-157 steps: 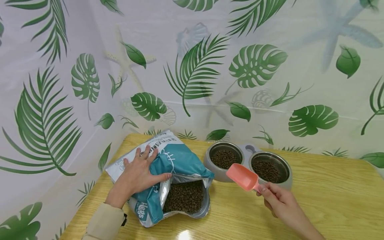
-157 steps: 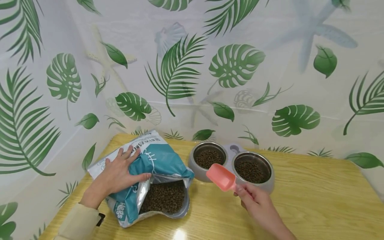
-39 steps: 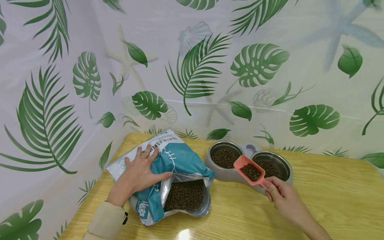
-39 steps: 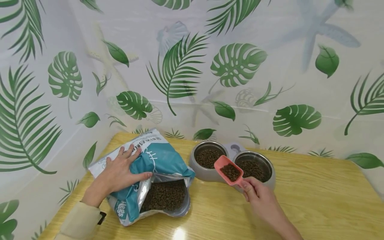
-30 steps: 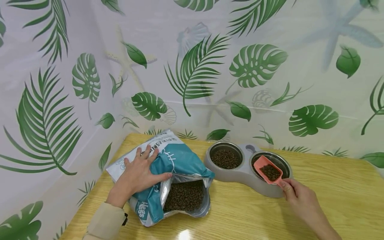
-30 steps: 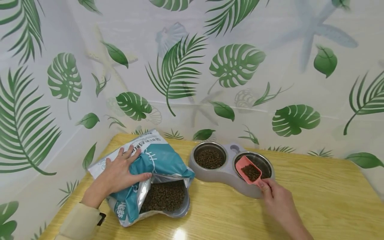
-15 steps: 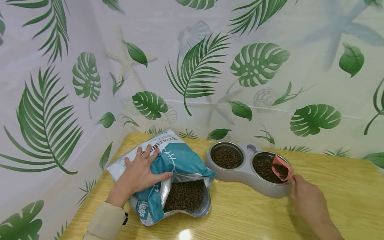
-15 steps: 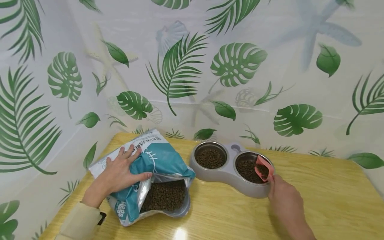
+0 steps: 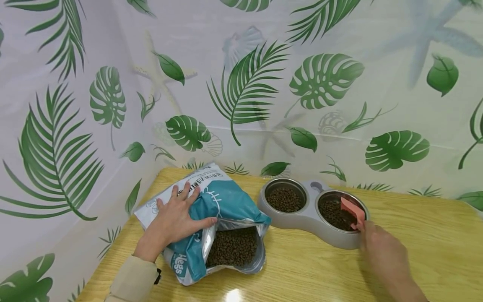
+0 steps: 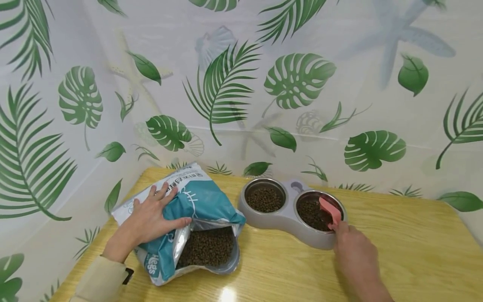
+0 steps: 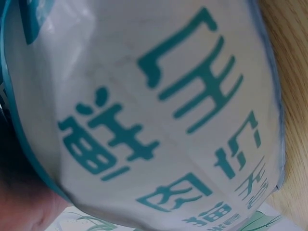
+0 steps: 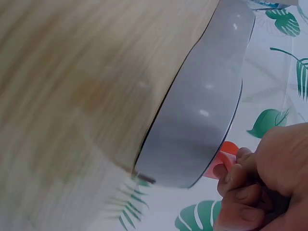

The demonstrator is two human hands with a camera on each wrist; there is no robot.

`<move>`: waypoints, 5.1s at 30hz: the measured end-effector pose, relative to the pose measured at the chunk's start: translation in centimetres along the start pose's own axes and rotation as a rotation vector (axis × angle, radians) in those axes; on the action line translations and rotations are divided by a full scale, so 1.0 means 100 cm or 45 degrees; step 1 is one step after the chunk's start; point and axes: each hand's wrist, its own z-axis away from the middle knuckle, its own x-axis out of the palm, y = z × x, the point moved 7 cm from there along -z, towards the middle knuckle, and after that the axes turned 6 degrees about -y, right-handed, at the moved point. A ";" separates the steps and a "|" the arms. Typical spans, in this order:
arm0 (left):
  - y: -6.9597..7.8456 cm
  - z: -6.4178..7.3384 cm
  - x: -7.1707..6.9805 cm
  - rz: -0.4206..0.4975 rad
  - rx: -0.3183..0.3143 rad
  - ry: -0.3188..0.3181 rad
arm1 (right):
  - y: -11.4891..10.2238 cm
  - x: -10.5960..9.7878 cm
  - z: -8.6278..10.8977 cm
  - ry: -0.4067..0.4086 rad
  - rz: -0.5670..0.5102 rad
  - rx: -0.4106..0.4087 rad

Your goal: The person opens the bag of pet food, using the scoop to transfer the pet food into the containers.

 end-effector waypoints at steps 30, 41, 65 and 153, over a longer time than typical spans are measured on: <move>0.001 0.000 -0.002 0.009 0.007 0.006 | -0.034 0.006 0.011 -0.511 -1.029 0.122; 0.000 0.000 0.000 0.011 -0.007 -0.010 | -0.123 0.031 0.035 -1.053 -1.320 0.051; 0.002 0.000 -0.001 0.009 0.005 0.002 | -0.185 0.071 0.037 -1.114 -1.301 0.090; 0.001 0.002 -0.001 0.035 -0.007 0.008 | 0.034 -0.007 -0.016 -0.410 -0.442 0.245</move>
